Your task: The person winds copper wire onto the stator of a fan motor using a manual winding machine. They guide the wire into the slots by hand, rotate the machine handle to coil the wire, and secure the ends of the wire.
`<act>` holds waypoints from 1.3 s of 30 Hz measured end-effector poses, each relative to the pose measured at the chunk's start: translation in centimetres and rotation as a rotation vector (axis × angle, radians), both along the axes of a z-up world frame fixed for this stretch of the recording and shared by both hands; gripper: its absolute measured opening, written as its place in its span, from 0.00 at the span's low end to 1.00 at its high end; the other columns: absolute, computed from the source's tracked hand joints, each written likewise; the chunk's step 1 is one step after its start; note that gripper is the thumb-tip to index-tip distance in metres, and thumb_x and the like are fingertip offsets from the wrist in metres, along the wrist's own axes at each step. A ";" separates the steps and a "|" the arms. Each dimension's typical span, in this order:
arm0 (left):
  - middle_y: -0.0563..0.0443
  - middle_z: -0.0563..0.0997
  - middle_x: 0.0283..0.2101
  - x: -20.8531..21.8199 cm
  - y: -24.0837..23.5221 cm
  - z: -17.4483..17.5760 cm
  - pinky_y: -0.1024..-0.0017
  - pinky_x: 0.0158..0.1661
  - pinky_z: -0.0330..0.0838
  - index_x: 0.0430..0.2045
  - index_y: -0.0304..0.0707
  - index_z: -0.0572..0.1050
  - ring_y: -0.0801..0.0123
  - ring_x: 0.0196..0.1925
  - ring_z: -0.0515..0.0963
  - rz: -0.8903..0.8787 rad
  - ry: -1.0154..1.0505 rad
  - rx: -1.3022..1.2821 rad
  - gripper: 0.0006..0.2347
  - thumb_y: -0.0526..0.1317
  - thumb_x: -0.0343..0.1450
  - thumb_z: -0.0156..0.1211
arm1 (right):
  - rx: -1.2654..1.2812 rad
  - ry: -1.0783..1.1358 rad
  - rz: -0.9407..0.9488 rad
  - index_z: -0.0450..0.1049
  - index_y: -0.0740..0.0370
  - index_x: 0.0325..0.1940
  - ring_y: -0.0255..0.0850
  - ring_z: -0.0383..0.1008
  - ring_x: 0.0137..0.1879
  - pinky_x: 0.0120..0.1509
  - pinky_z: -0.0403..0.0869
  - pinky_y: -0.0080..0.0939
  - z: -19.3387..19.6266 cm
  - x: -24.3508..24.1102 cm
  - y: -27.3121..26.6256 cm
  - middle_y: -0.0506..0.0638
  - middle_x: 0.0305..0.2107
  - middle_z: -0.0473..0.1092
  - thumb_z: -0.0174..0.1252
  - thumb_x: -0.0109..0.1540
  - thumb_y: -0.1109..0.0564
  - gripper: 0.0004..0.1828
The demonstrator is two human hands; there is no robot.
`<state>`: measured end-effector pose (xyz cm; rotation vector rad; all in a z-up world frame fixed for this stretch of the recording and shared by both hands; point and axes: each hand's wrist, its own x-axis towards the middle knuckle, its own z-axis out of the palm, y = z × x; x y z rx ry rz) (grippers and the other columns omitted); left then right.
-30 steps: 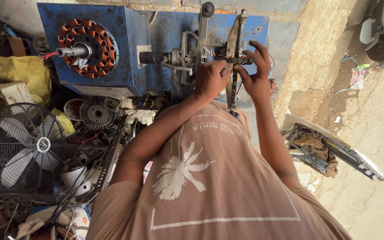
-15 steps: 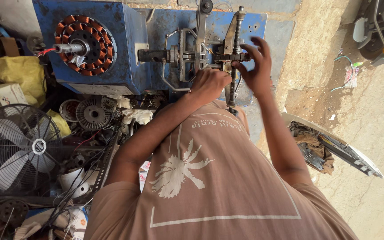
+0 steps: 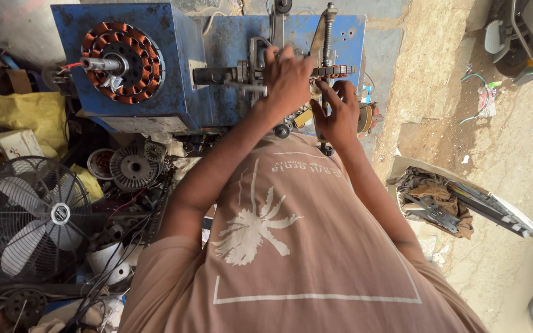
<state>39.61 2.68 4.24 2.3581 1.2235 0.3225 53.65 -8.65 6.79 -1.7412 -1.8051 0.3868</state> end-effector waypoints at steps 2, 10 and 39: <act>0.48 0.79 0.23 0.2 1.9 0.1 0.58 0.43 0.55 0.23 0.39 0.78 0.59 0.37 0.75 -0.041 0.051 -0.034 0.06 0.28 0.58 0.62 | -0.011 -0.011 -0.006 0.76 0.58 0.64 0.53 0.68 0.49 0.51 0.70 0.53 0.1 -0.4 0.2 0.57 0.43 0.65 0.72 0.59 0.59 0.28; 0.50 0.80 0.23 0.9 6.5 -1.7 0.59 0.50 0.58 0.21 0.45 0.78 0.60 0.34 0.77 -0.262 0.106 0.031 0.08 0.27 0.57 0.62 | -0.021 -0.076 -0.038 0.75 0.58 0.65 0.52 0.69 0.47 0.50 0.69 0.53 0.1 -1.1 -0.2 0.55 0.44 0.67 0.71 0.61 0.57 0.28; 0.52 0.80 0.31 1.2 8.9 -5.1 0.59 0.44 0.72 0.26 0.43 0.78 0.60 0.43 0.81 -0.269 -0.186 0.651 0.03 0.32 0.69 0.62 | -0.255 1.376 -0.516 0.78 0.56 0.50 0.44 0.75 0.43 0.48 0.75 0.42 -12.4 6.6 1.7 0.51 0.35 0.74 0.56 0.68 0.41 0.19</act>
